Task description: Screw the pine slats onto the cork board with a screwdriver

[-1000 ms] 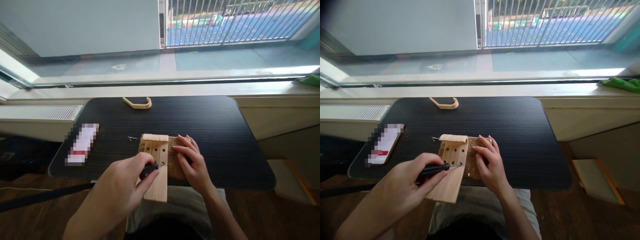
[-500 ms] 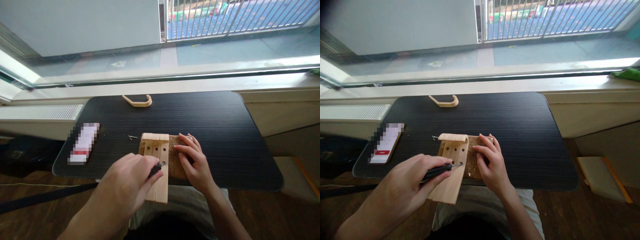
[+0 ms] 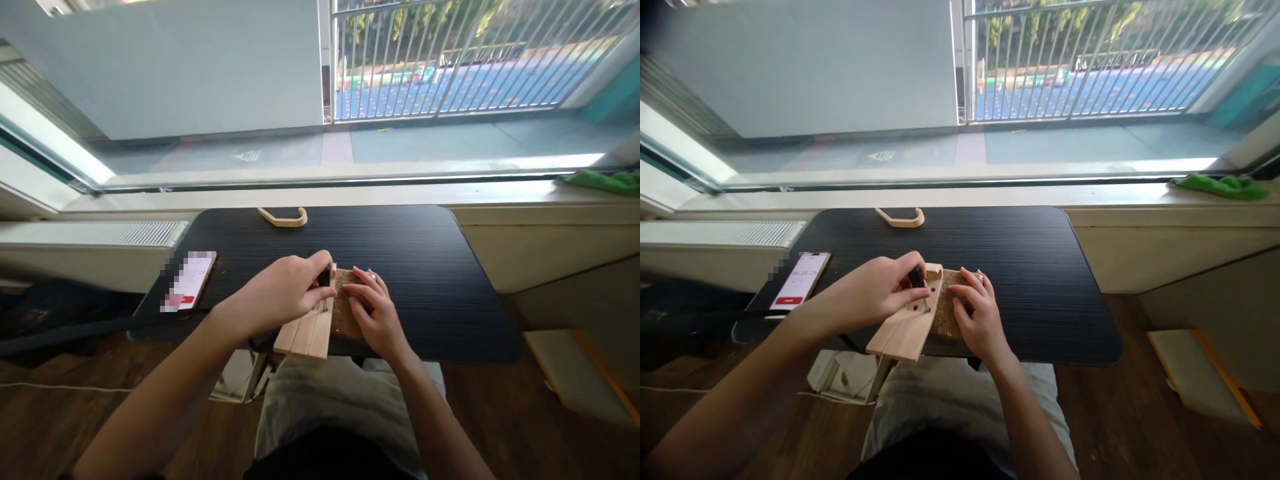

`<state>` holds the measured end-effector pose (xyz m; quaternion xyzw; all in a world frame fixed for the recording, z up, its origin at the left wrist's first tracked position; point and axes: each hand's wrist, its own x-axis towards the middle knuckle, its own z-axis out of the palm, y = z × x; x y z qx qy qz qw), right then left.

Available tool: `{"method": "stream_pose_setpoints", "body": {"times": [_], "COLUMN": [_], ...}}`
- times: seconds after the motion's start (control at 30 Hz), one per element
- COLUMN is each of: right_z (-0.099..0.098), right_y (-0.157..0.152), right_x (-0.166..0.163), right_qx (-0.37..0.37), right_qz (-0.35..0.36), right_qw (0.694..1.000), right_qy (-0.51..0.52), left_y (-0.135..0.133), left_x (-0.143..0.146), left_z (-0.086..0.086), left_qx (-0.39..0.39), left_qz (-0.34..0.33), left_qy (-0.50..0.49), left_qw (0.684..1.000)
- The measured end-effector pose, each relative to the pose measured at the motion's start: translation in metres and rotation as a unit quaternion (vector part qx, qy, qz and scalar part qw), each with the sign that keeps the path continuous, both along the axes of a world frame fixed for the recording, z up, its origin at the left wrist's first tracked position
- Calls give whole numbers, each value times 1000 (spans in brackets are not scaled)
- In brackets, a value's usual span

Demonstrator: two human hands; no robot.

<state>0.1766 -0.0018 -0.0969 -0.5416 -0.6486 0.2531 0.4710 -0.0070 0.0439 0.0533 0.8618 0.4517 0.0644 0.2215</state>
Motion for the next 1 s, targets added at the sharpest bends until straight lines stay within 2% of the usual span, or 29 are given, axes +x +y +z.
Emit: {"method": "stream_pose_setpoints", "body": {"times": [0.3, 0.6, 0.73, 1.0], "right_z": [-3, -7, -8, -8], "right_y": [6, 13, 13, 12], "right_x": [0, 3, 2, 1], "right_qx": [-1, 17, 6, -2], "right_qz": [-3, 8, 7, 1], "right_qw": [1000, 1000, 1000, 1000], "right_qy": [8, 5, 16, 26], "left_y": [11, 19, 13, -16], "left_x": [6, 4, -3, -12], "left_z": [-1, -8, -15, -27], "left_qx": [0, 0, 37, 137], "left_qz": [-28, -16, 41, 48], "left_qy": [0, -47, -45, -131], "left_qw": [1000, 999, 997, 981]}}
